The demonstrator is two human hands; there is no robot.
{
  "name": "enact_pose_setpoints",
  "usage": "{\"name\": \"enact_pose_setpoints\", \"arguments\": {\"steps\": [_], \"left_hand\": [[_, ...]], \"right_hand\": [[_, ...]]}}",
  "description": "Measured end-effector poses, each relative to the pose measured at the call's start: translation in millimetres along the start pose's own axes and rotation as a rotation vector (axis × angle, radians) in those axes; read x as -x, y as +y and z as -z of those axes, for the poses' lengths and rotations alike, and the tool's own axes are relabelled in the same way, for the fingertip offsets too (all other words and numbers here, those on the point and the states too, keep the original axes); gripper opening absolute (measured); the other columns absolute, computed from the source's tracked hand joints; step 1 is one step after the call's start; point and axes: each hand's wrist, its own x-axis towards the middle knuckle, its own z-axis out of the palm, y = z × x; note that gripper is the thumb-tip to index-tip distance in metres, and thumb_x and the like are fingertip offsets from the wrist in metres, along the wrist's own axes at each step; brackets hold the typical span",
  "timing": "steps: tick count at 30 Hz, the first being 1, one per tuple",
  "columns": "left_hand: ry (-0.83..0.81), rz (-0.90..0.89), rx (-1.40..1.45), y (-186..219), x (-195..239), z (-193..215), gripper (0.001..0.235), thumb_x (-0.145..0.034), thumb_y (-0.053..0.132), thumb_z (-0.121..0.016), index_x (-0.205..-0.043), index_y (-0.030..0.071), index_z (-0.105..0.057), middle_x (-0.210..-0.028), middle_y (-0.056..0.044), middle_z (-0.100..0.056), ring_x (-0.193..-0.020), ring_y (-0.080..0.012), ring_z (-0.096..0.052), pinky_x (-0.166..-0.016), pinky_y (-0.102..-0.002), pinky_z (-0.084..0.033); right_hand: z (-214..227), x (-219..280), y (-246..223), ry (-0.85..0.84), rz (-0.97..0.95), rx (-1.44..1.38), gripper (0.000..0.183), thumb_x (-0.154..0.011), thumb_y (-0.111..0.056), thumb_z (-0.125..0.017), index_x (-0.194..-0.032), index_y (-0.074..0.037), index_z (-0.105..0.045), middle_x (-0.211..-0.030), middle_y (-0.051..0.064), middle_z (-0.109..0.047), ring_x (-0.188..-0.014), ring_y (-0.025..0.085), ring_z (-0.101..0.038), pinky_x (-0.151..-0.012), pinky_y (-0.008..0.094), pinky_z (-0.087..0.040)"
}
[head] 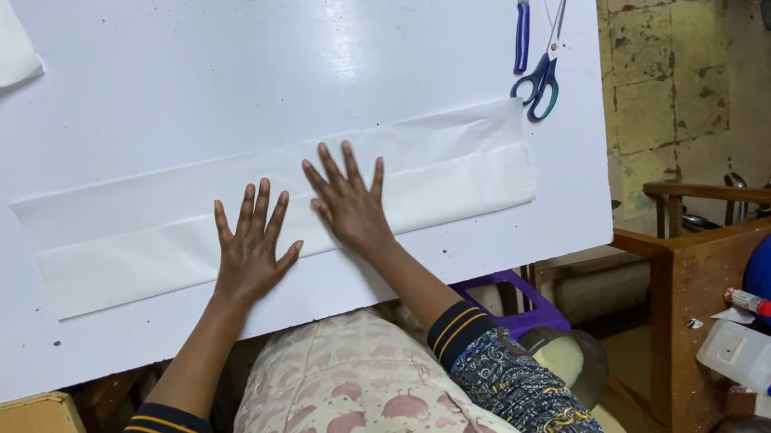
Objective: Folding and cutting parchment paper into strips using scissors
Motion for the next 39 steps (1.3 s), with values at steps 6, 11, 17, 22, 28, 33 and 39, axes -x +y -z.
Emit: {"name": "enact_pose_setpoints", "arguments": {"steps": [6, 11, 17, 22, 28, 33, 39], "left_hand": [[0.012, -0.013, 0.029, 2.1, -0.1, 1.2, 0.077, -0.101, 0.058, -0.038, -0.167, 0.024, -0.017, -0.176, -0.01, -0.006, -0.161, -0.0288, -0.004, -0.121, -0.072, 0.005], [0.044, -0.025, 0.017, 0.1, 2.4, 1.5, 0.077, -0.101, 0.056, -0.04, -0.167, 0.022, -0.018, -0.176, -0.01, -0.009, -0.161, -0.0287, -0.005, -0.121, -0.071, 0.004], [0.056, -0.024, 0.009, 1.3, 3.9, 1.1, 0.077, -0.102, 0.056, -0.041, -0.167, 0.021, -0.021, -0.175, -0.011, -0.011, -0.161, -0.0291, -0.007, -0.12, -0.072, 0.001], [0.035, -0.027, 0.02, -1.3, 2.9, -0.4, 0.078, -0.101, 0.057, -0.042, -0.167, 0.022, -0.019, -0.175, -0.009, -0.009, -0.161, -0.0283, -0.005, -0.12, -0.073, 0.003], [0.014, -0.013, 0.041, 1.2, 3.1, 4.0, 0.077, -0.102, 0.058, -0.04, -0.167, 0.023, -0.018, -0.176, -0.004, -0.008, -0.161, -0.0261, -0.003, -0.121, -0.071, 0.006], [0.013, -0.015, 0.031, 0.0, 2.5, 0.9, 0.078, -0.101, 0.057, -0.042, -0.167, 0.023, -0.017, -0.176, -0.004, -0.007, -0.161, -0.0269, -0.002, -0.12, -0.073, 0.006], [0.042, -0.022, 0.035, 1.3, 2.7, -2.2, 0.08, -0.099, 0.054, -0.045, -0.167, 0.02, -0.02, -0.175, -0.007, -0.011, -0.16, -0.0279, -0.004, -0.119, -0.075, 0.004]], "right_hand": [[0.3, 1.0, 13.6, -0.012, -0.049, 0.11, 0.057, -0.111, -0.056, -0.017, -0.167, -0.044, -0.015, -0.177, 0.0, -0.002, -0.161, 0.035, 0.007, -0.117, 0.075, 0.005], [1.0, 0.1, 10.4, -0.014, -0.048, 0.128, 0.057, -0.11, -0.056, -0.017, -0.166, -0.045, -0.014, -0.177, 0.0, -0.001, -0.161, 0.036, 0.008, -0.117, 0.074, 0.006], [1.7, -0.5, 9.6, -0.077, -0.032, 0.119, 0.056, -0.112, -0.055, -0.018, -0.167, -0.046, -0.009, -0.177, 0.002, 0.003, -0.16, 0.038, 0.012, -0.115, 0.078, 0.006], [3.7, -1.2, 9.2, -0.099, -0.043, 0.13, 0.057, -0.112, -0.055, -0.016, -0.167, -0.045, -0.007, -0.177, 0.003, 0.003, -0.159, 0.038, 0.012, -0.115, 0.077, 0.007], [9.2, -0.7, 6.7, -0.122, -0.049, 0.134, 0.057, -0.112, -0.053, -0.017, -0.167, -0.045, -0.007, -0.177, 0.003, 0.005, -0.159, 0.038, 0.014, -0.115, 0.077, 0.006], [7.4, -1.2, -2.0, -0.103, -0.077, 0.13, 0.058, -0.112, -0.049, -0.024, -0.168, -0.043, -0.008, -0.177, 0.005, 0.003, -0.159, 0.038, 0.012, -0.115, 0.077, 0.006], [-6.0, -1.1, -38.5, -0.072, 0.074, 0.231, 0.062, -0.112, -0.041, -0.031, -0.168, -0.025, -0.012, -0.176, 0.007, -0.003, -0.162, 0.025, -0.001, -0.122, 0.067, 0.003]]}}
